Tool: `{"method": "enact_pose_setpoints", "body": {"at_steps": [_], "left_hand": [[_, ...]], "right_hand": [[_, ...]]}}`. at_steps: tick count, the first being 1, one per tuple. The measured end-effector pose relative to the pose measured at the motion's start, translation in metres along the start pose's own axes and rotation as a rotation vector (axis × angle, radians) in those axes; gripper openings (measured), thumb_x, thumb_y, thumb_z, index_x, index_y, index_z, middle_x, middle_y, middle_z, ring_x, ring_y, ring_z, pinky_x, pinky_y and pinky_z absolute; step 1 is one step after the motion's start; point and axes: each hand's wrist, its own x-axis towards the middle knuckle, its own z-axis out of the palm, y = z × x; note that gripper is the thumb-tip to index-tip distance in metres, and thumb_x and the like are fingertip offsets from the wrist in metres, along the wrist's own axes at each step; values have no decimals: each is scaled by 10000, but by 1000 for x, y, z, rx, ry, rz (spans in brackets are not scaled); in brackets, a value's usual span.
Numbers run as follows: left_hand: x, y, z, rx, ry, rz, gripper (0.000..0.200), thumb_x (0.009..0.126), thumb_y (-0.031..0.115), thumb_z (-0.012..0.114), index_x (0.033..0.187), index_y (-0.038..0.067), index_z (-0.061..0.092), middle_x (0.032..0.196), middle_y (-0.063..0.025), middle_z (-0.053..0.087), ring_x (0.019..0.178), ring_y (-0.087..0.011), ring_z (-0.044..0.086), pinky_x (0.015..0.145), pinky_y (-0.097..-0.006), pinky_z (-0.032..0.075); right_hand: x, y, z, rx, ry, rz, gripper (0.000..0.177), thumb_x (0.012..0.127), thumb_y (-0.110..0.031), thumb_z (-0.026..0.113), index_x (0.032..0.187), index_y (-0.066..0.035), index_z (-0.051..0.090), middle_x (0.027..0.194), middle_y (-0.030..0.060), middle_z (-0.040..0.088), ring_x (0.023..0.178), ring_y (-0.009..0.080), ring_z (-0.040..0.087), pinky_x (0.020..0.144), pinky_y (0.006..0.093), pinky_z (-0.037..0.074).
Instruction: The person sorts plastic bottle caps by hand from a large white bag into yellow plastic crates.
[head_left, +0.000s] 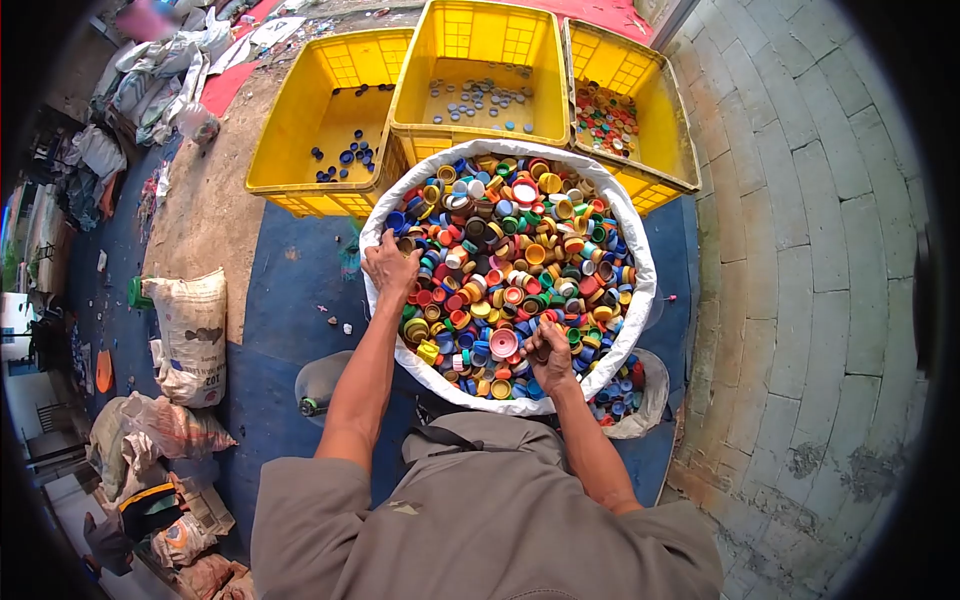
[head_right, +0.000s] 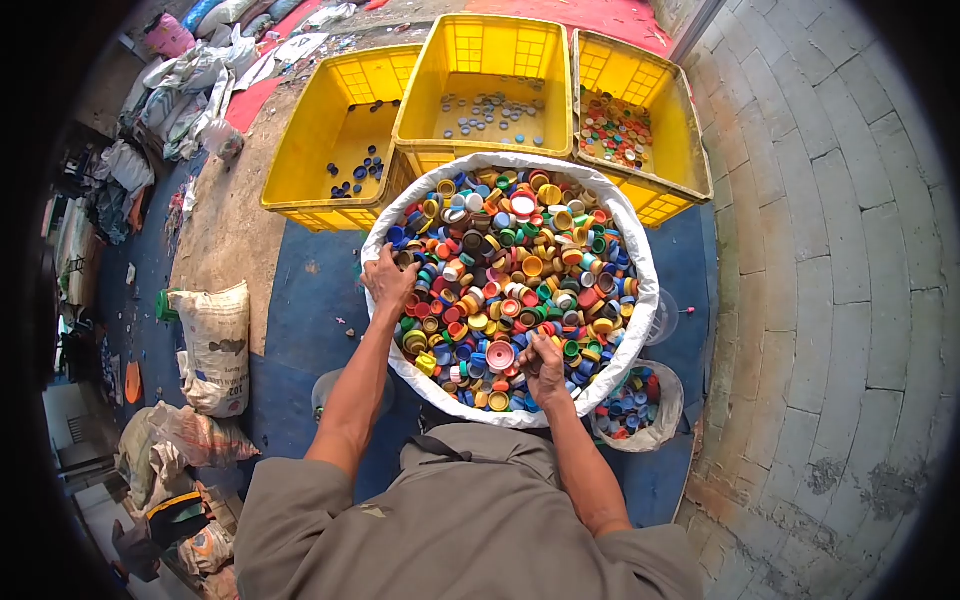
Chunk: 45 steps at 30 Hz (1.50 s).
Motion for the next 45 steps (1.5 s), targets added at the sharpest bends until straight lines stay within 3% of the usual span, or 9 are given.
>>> {"method": "enact_pose_setpoints", "body": {"at_steps": [8, 11, 13, 15, 18, 24, 35, 41, 45], "left_hand": [[-4, 1, 5, -137, 72, 18, 572, 720, 321, 767, 1198, 74, 570, 1044, -149, 625, 1064, -329, 522, 923, -465, 382], [-12, 11, 4, -623, 1, -2, 404, 788, 212, 729, 1129, 42, 593, 953, -116, 630, 859, -239, 590, 776, -358, 473], [-24, 35, -14, -1165, -199, -264, 313, 813, 100, 684, 1095, 15, 576, 859, -71, 617, 721, -158, 584, 678, -269, 489], [-36, 35, -11, -1641, -416, -449, 260, 830, 154, 589, 1061, 37, 570, 973, -90, 611, 886, -196, 603, 772, -311, 493], [-61, 46, -11, -2056, -583, -604, 216, 829, 172, 560, 992, 32, 568, 979, -122, 616, 919, -262, 598, 835, -373, 501], [-100, 49, 5, -1989, -610, -805, 152, 890, 222, 580, 892, 71, 575, 868, -80, 625, 840, -224, 604, 795, -369, 509], [-139, 38, 10, -1792, -704, -787, 120, 910, 239, 632, 907, 129, 584, 881, 5, 614, 822, -139, 590, 736, -299, 494], [-121, 75, 6, -1449, -637, -701, 182, 884, 261, 687, 876, 124, 568, 756, 33, 576, 683, -88, 576, 590, -245, 472], [-84, 101, 30, -1042, -544, -293, 260, 810, 277, 762, 881, 56, 645, 739, 4, 611, 615, -69, 558, 571, -222, 453]], "right_hand": [[11, -6, 8, -35, -27, 18, 255, 905, -280, 615, 746, -123, 493, 650, -9, 480, 667, 140, 545, 634, 313, 474], [15, -17, 17, -7, 36, -11, 287, 890, -284, 650, 721, -124, 482, 640, -4, 481, 613, 128, 527, 564, 293, 459], [27, -28, 10, -111, 42, -68, 292, 867, -274, 687, 718, -125, 484, 636, -2, 485, 570, 119, 509, 514, 273, 435], [39, -43, 9, -366, 130, -131, 306, 828, -263, 741, 732, -122, 488, 628, -1, 492, 509, 96, 473, 436, 248, 387], [61, -62, 27, -1062, 293, -666, 306, 769, -180, 761, 949, -26, 567, 809, 91, 661, 715, 203, 638, 632, 326, 507], [113, -87, 31, -1536, 268, -720, 546, 786, -129, 710, 1264, -66, 453, 1144, 165, 651, 1027, 317, 643, 835, 406, 521], [138, -85, 26, -1688, 306, -668, 563, 770, -122, 708, 1276, -95, 462, 1077, 122, 674, 985, 360, 637, 834, 454, 503], [127, -80, 20, -1332, 259, -802, 564, 763, -120, 732, 1259, -47, 473, 1041, 179, 659, 963, 324, 655, 787, 406, 531], [83, -79, 24, -877, 268, -586, 572, 763, -125, 763, 1245, 0, 481, 1043, 127, 635, 844, 185, 629, 723, 296, 510]]}}
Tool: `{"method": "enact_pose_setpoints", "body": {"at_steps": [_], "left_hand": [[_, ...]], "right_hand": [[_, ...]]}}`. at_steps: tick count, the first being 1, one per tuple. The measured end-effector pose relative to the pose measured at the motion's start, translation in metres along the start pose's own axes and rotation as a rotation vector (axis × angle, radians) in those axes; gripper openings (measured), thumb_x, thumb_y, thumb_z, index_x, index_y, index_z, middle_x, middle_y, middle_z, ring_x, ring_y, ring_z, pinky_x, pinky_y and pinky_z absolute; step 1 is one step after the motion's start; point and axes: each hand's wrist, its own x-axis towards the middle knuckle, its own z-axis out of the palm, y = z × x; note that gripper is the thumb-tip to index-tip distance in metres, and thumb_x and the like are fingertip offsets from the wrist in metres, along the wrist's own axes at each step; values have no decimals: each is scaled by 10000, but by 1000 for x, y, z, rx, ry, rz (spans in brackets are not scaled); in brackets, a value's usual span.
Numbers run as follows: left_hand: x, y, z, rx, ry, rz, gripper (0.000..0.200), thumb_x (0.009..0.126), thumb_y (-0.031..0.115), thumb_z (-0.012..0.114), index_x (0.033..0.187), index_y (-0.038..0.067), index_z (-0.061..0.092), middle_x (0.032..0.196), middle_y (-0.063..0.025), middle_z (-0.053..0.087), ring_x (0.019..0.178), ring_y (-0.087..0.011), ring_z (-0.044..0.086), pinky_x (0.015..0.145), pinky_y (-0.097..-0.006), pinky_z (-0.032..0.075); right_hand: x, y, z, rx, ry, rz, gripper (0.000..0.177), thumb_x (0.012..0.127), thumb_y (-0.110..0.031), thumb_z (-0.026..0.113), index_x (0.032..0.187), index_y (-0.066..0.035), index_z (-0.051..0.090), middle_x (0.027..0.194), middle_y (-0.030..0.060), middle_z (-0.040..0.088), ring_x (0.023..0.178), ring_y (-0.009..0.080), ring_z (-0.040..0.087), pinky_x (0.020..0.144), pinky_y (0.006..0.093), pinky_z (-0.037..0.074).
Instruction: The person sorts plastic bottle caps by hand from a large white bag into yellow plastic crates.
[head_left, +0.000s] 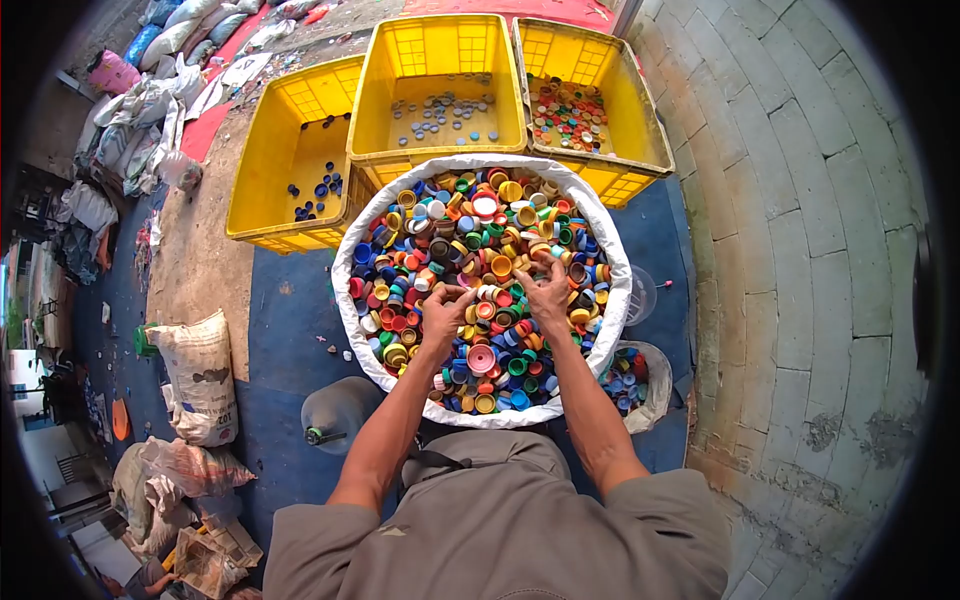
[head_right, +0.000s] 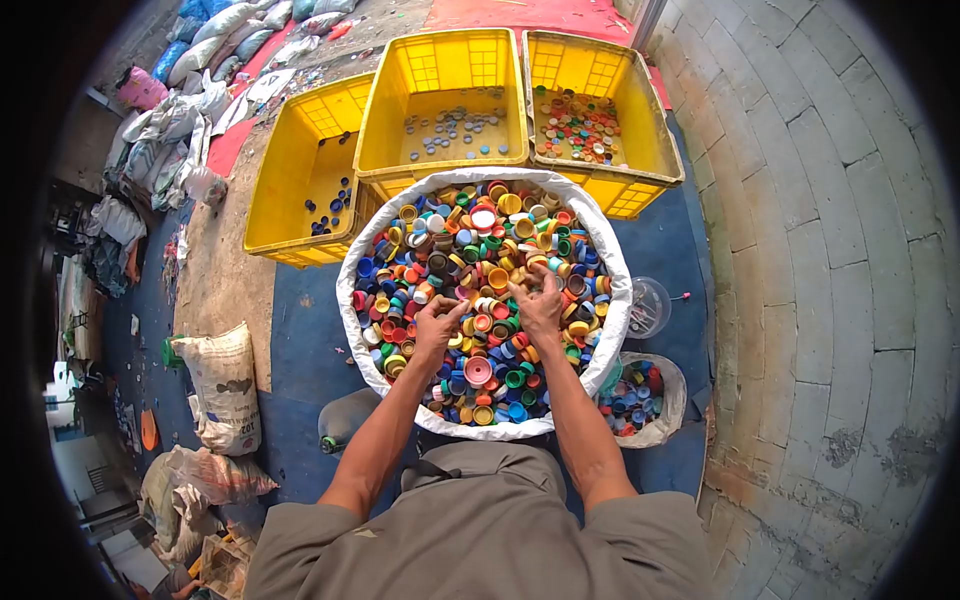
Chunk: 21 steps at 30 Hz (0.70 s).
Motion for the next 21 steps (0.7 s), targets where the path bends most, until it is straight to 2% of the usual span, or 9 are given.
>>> {"method": "enact_pose_setpoints", "body": {"at_steps": [1, 3, 6, 7, 9, 11, 14, 15, 21], "left_hand": [[19, -2, 7, 227, 46, 196, 249, 801, 243, 758, 869, 17, 678, 770, -27, 641, 652, -116, 595, 607, -268, 484], [40, 6, 23, 359, 15, 267, 232, 783, 214, 751, 883, 11, 695, 830, -77, 673, 731, -171, 636, 671, -300, 502], [72, 12, 44, 667, 27, 399, 268, 774, 236, 724, 967, 52, 704, 868, -146, 658, 807, -260, 650, 744, -349, 508], [81, 10, 51, 767, 45, 412, 279, 786, 251, 711, 1003, 77, 703, 889, -137, 640, 833, -274, 639, 761, -374, 505], [92, 9, 62, 840, 42, 445, 285, 794, 256, 707, 1030, 97, 700, 918, -137, 623, 857, -279, 629, 768, -380, 500], [95, 8, 72, 865, 60, 513, 290, 800, 268, 708, 1042, 109, 699, 957, -142, 608, 878, -302, 620, 774, -393, 498], [100, 6, 82, 907, 104, 494, 290, 801, 283, 715, 1042, 124, 701, 990, -142, 588, 896, -320, 609, 783, -415, 495], [100, 7, 85, 924, 100, 474, 284, 802, 282, 714, 1037, 123, 702, 990, -144, 586, 895, -319, 609, 782, -416, 495], [103, 9, 93, 992, 136, 463, 218, 803, 272, 710, 920, 89, 695, 994, -144, 577, 893, -312, 605, 762, -423, 491]], "right_hand": [[-7, 6, -3, 171, 3, 14, 579, 765, -128, 768, 1246, 8, 476, 1058, 116, 625, 835, 167, 615, 714, 283, 502], [-29, 1, -17, 400, -38, 222, 621, 775, -136, 772, 1278, 8, 437, 1106, 123, 601, 922, 150, 608, 734, 243, 497], [-56, -4, -33, 544, -15, 232, 608, 781, -122, 766, 1269, 6, 427, 1116, 127, 602, 940, 139, 612, 748, 233, 512], [-63, -5, -37, 590, -14, 253, 606, 793, -87, 753, 1288, -2, 414, 1119, 97, 598, 865, 110, 595, 680, 209, 502], [-75, -4, -48, 554, -44, 290, 618, 789, -86, 756, 1294, -5, 409, 1145, 106, 598, 897, 116, 599, 696, 213, 507], [-83, 9, -51, 558, -44, 242, 622, 790, -99, 759, 1295, -9, 408, 1149, 109, 604, 845, 105, 616, 611, 179, 489], [-93, 5, -59, 592, -73, 265, 624, 795, -121, 758, 1300, -10, 408, 1125, 98, 618, 798, 74, 611, 576, 163, 466], [-95, 0, -64, 607, -88, 292, 560, 809, -71, 734, 1271, -1, 426, 1127, 129, 605, 963, 150, 625, 823, 240, 528], [-98, 4, -74, 622, -71, 323, 562, 816, -101, 736, 1276, -4, 428, 1089, 105, 622, 818, 74, 601, 649, 195, 495]]}}
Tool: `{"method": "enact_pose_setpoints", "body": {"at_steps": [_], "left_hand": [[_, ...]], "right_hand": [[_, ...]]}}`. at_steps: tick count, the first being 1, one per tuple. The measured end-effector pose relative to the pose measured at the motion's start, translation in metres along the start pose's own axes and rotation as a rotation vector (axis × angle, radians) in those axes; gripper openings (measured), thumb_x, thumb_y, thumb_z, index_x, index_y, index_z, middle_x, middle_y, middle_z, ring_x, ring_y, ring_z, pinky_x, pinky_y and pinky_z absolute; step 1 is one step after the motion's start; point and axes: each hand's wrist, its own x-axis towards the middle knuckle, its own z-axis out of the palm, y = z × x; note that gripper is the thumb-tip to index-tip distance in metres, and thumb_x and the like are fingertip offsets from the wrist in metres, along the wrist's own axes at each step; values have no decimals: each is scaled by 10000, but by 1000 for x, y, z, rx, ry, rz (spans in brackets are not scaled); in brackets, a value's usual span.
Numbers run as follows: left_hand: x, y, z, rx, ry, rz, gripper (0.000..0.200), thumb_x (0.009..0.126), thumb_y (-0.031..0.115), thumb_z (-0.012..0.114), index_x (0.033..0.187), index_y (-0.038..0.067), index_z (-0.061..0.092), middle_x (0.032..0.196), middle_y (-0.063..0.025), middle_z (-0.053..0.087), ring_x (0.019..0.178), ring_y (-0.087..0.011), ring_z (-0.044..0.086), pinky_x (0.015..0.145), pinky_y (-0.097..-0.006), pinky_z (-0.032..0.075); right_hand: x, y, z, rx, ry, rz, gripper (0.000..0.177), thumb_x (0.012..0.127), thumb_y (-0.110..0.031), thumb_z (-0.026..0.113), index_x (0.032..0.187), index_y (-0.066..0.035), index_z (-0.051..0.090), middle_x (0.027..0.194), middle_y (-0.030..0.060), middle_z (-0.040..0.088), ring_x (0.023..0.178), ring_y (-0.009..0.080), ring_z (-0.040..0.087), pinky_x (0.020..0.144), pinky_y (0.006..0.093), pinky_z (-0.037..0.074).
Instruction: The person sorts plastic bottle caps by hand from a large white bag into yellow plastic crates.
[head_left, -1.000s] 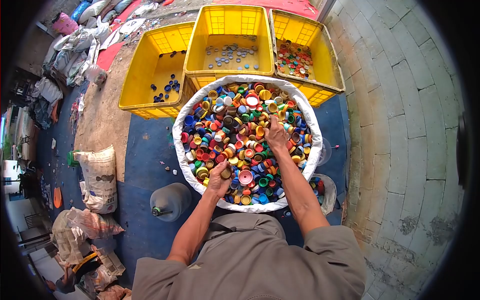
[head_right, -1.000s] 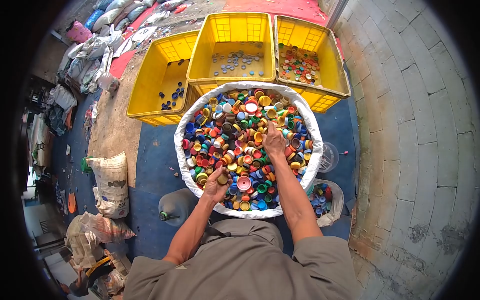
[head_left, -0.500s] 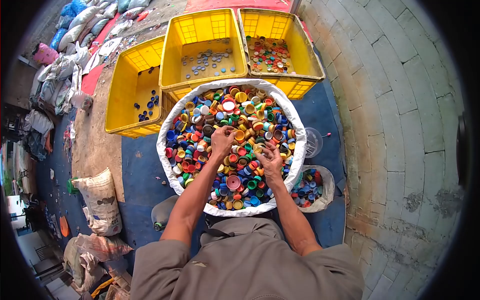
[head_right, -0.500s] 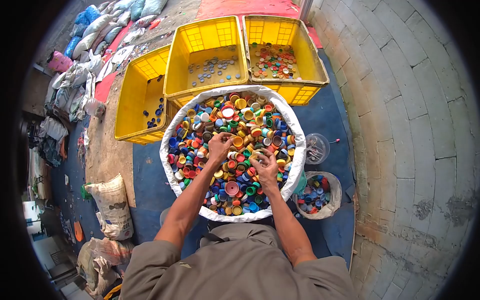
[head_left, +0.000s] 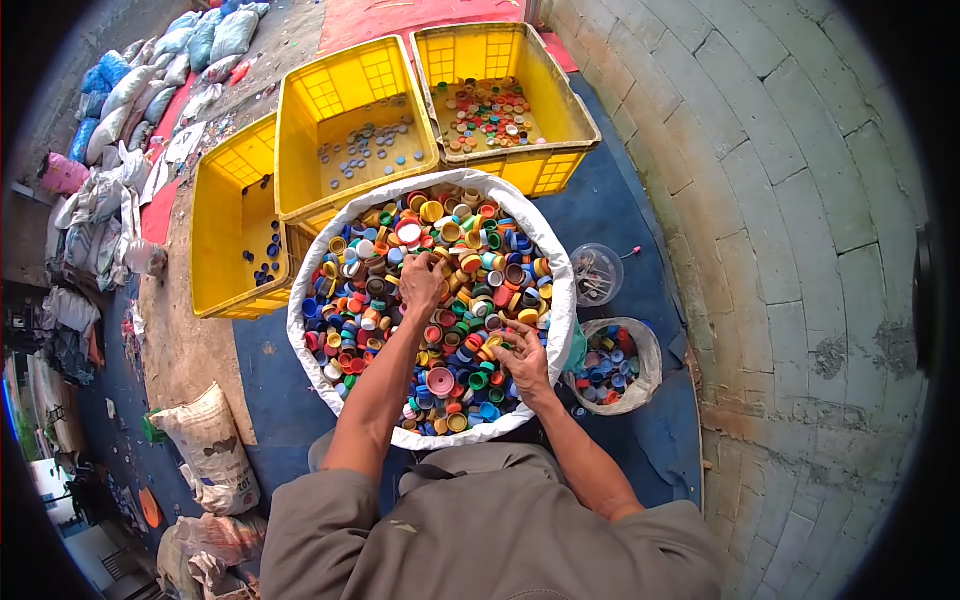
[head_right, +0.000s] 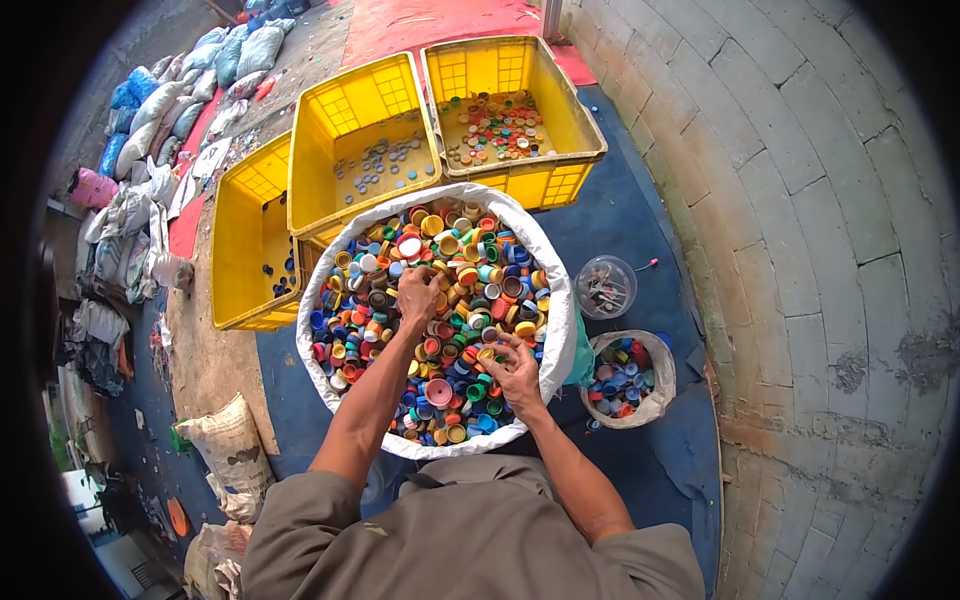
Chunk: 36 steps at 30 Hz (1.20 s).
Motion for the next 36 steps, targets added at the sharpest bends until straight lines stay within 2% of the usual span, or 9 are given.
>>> {"method": "enact_pose_setpoints", "body": {"at_steps": [5, 9, 16, 24, 28, 29, 32, 33, 36], "left_hand": [[-14, 7, -12, -471, 0, -91, 231, 851, 227, 677, 893, 2, 644, 917, -131, 656, 786, -240, 629, 701, -357, 488], [-31, 25, -38, -891, -231, -305, 246, 938, 233, 591, 1074, 28, 590, 951, -78, 641, 761, -156, 623, 619, -265, 509], [-39, 37, -45, -1776, -529, -536, 276, 936, 214, 565, 1139, 28, 588, 975, -77, 634, 836, -157, 646, 708, -285, 569], [38, 76, 10, -1905, -447, -740, 326, 945, 289, 529, 1082, -6, 542, 1050, -125, 595, 987, -264, 584, 867, -400, 509], [124, 136, 2, -2048, -527, -599, 718, 902, 484, 495, 1335, -71, 350, 1306, -229, 460, 1243, -349, 417, 1113, -473, 263], [142, 149, -1, -2193, -567, -294, 733, 891, 486, 510, 1352, -59, 346, 1351, -242, 421, 1266, -359, 392, 1110, -475, 260], [173, 174, -32, -2153, -600, -116, 1023, 820, 496, 597, 1469, -41, 16, 1530, -288, 17, 1436, -386, 35, 1161, -506, 22], [176, 177, -39, -2191, -569, -181, 1111, 797, 502, 620, 1450, -23, -108, 1514, -293, -98, 1428, -384, -71, 1156, -502, -24], [187, 161, -42, -2189, -559, -252, 1268, 761, 510, 664, 1394, 2, -311, 1467, -312, -274, 1403, -392, -222, 1156, -477, -60]], "right_hand": [[10, -3, -5, 177, -25, 69, 464, 855, -103, 668, 1261, -26, 456, 1064, 98, 626, 745, 109, 608, 599, 216, 489], [25, -17, -5, 457, -77, 139, 337, 876, -136, 517, 1193, -23, 511, 976, 111, 644, 832, 203, 649, 731, 322, 536], [71, -22, -9, 750, -101, 156, 327, 832, -108, 446, 1116, 22, 541, 1005, 142, 619, 945, 281, 617, 873, 392, 507], [160, -81, 6, 753, 86, 116, 298, 718, -86, 472, 982, 51, 490, 951, 145, 539, 967, 310, 557, 1012, 444, 409], [244, -148, 30, 945, -56, 25, 535, 721, -106, 445, 1209, 99, 370, 1225, 246, 462, 1193, 392, 437, 1121, 526, 257], [237, -179, 47, 899, -122, -61, 614, 705, -110, 448, 1263, 108, 313, 1290, 260, 405, 1255, 404, 374, 1138, 530, 219], [277, -207, 50, 978, -253, -52, 845, 654, -119, 458, 1384, 133, 113, 1465, 291, 183, 1409, 431, 127, 1171, 542, 94], [287, -208, 48, 1003, -188, 8, 922, 626, -123, 468, 1401, 136, 43, 1519, 286, 26, 1434, 424, -16, 1169, 542, 43], [294, -187, 31, 969, -186, 29, 922, 639, -100, 457, 1401, 152, 5, 1522, 297, -24, 1433, 432, -15, 1171, 528, 52]]}}
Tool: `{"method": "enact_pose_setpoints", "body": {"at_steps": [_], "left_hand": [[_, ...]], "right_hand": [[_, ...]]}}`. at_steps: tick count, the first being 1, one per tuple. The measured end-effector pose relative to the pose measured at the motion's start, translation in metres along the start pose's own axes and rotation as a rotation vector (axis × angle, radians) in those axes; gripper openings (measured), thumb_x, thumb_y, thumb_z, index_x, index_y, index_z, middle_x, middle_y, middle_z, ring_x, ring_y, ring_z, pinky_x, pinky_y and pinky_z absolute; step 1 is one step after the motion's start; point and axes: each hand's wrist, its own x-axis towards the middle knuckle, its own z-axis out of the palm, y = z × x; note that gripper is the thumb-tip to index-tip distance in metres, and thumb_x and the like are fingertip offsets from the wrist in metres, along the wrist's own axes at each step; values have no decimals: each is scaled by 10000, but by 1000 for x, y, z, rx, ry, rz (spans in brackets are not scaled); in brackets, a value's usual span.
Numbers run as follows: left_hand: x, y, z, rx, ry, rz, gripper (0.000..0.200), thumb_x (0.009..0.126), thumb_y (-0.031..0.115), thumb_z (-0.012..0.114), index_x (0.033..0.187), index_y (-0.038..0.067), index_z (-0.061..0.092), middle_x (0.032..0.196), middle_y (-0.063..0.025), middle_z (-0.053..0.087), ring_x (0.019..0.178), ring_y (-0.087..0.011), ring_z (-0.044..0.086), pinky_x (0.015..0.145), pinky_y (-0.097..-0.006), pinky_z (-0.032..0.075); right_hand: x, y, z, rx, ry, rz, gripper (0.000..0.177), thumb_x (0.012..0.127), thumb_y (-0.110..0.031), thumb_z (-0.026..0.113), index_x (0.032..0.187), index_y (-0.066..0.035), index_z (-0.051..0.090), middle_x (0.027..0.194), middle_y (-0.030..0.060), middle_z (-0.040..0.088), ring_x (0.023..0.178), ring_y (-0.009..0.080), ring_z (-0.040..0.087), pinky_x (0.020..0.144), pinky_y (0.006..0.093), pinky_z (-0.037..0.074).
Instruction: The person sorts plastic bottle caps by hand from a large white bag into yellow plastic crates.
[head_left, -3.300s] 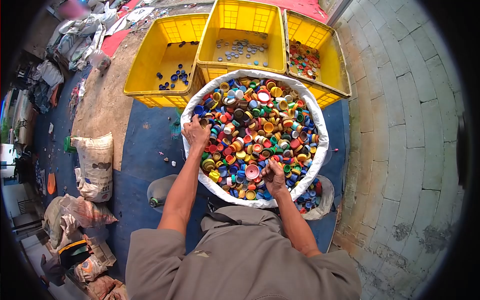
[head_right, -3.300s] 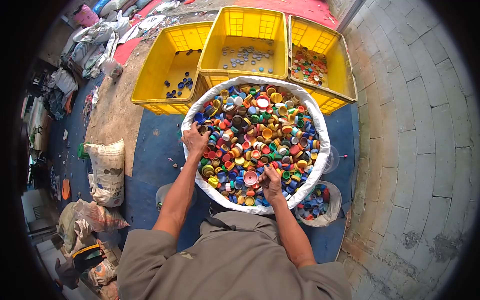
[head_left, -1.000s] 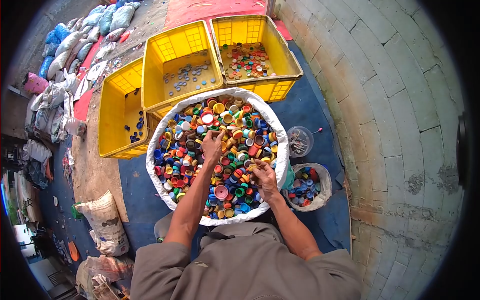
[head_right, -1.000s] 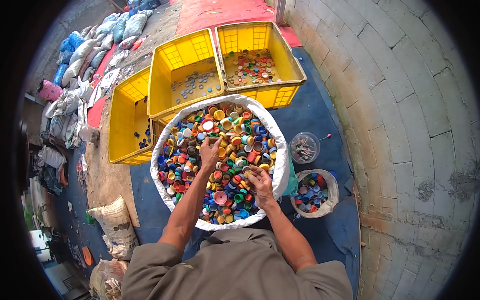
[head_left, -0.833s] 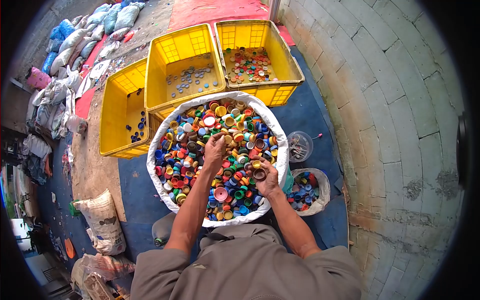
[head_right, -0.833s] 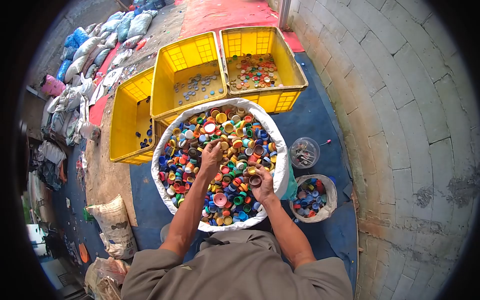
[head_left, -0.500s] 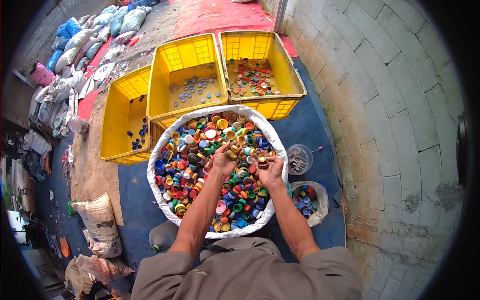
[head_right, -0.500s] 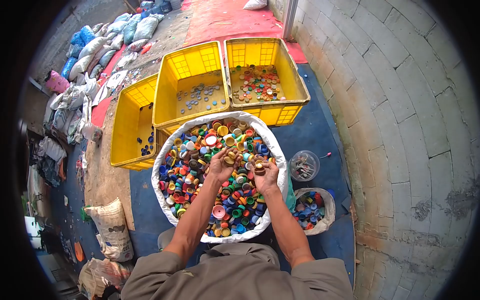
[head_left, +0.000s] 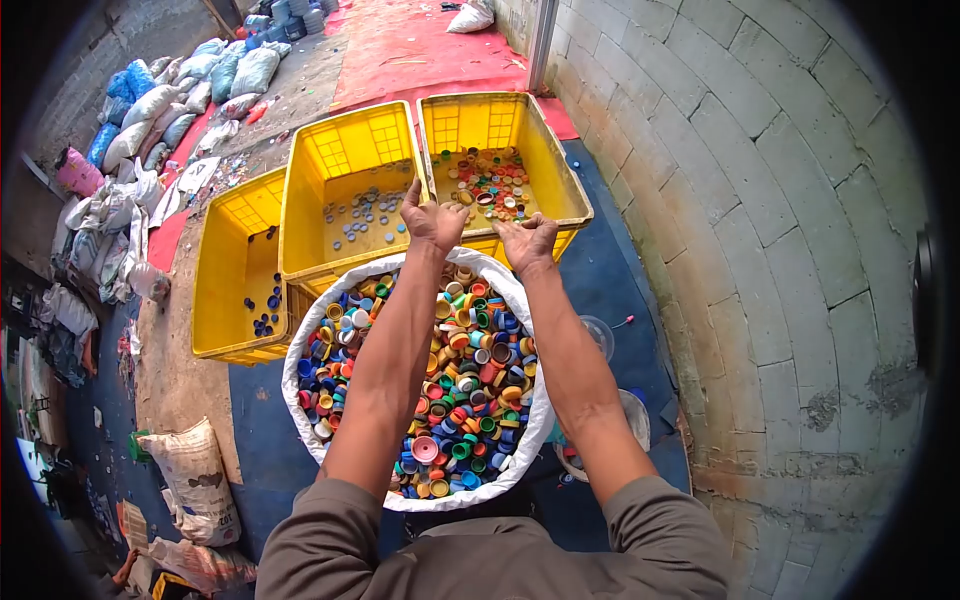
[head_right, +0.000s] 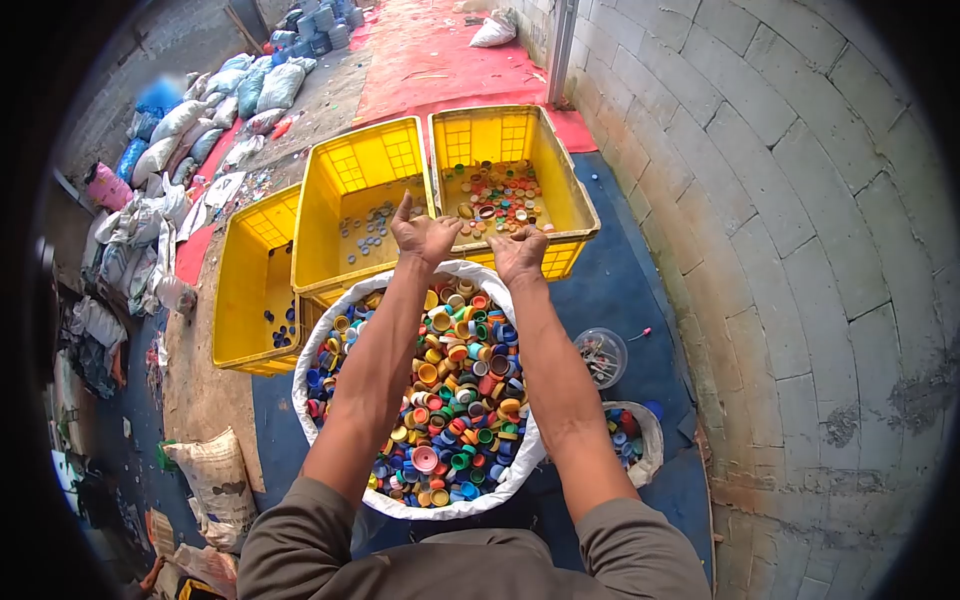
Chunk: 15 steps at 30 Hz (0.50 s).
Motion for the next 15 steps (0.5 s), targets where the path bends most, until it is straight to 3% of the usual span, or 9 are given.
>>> {"method": "enact_pose_setpoints", "body": {"at_steps": [2, 4, 6, 7, 8, 9, 10, 12, 15], "left_hand": [[-20, 4, -9, 35, 34, 6, 1271, 764, 518, 663, 1391, -16, -304, 1471, -304, -274, 1405, -384, -222, 1158, -456, -62], [-55, 4, -19, 43, 141, 58, 1067, 848, 475, 605, 1432, -74, -99, 1509, -290, -71, 1428, -389, -40, 1174, -458, 52], [-97, 7, -40, 144, 137, 87, 905, 898, 440, 563, 1441, -99, 79, 1507, -282, 113, 1421, -394, 126, 1174, -472, 157], [-122, 9, -49, 108, 183, 83, 632, 954, 380, 504, 1337, -99, 350, 1354, -243, 408, 1291, -368, 397, 1106, -474, 342], [-150, 10, -59, 172, 212, 90, 509, 969, 359, 489, 1242, -71, 476, 1198, -193, 545, 1133, -316, 541, 1024, -445, 442], [-180, 10, -76, 204, 172, 87, 433, 978, 337, 481, 1178, -42, 543, 1102, -142, 605, 1037, -266, 599, 974, -418, 481], [-209, 8, -90, 214, 222, 88, 394, 975, 333, 490, 1136, -15, 581, 1056, -113, 624, 963, -230, 612, 932, -394, 498], [-266, 1, -110, 281, 408, 117, 331, 964, 300, 515, 1096, 11, 607, 1025, -98, 633, 893, -202, 607, 830, -337, 510], [-334, -9, -137, 336, 585, 155, 297, 946, 302, 547, 1076, 39, 596, 904, -38, 612, 773, -151, 563, 753, -308, 499]], "right_hand": [[-38, 8, 0, -80, 17, -61, 883, 671, -50, 435, 1415, 152, 4, 1516, 306, 3, 1429, 439, 13, 1175, 509, 88], [-48, 14, -39, -32, 97, -35, 788, 697, -52, 458, 1355, 204, 109, 1519, 297, 30, 1426, 442, 40, 1169, 503, 148], [-91, 19, -57, -175, 104, -83, 830, 738, -9, 427, 1454, 78, 18, 1510, 306, 49, 1413, 441, 120, 1160, 512, 219], [-117, 27, -61, -271, 135, -142, 746, 790, -18, 421, 1436, 92, 65, 1501, 310, 78, 1389, 434, 207, 1136, 497, 298], [-136, 30, -79, -368, 94, -145, 669, 816, -35, 433, 1411, 91, 154, 1468, 308, 179, 1339, 422, 315, 1108, 492, 342], [-158, 34, -92, -414, 110, -146, 583, 825, -37, 462, 1356, 85, 254, 1391, 289, 312, 1234, 380, 448, 1044, 468, 422], [-179, 38, -104, -495, 142, -136, 651, 782, 1, 485, 1377, 95, 237, 1334, 274, 376, 1132, 353, 529, 995, 447, 461], [-222, 55, -118, -683, 231, -116, 492, 831, -64, 569, 1275, 62, 399, 1192, 190, 521, 1010, 253, 593, 861, 347, 517], [-265, 87, -150, -1011, 282, -151, 367, 843, -106, 651, 1158, 31, 522, 993, 92, 607, 852, 143, 603, 738, 266, 506]]}}
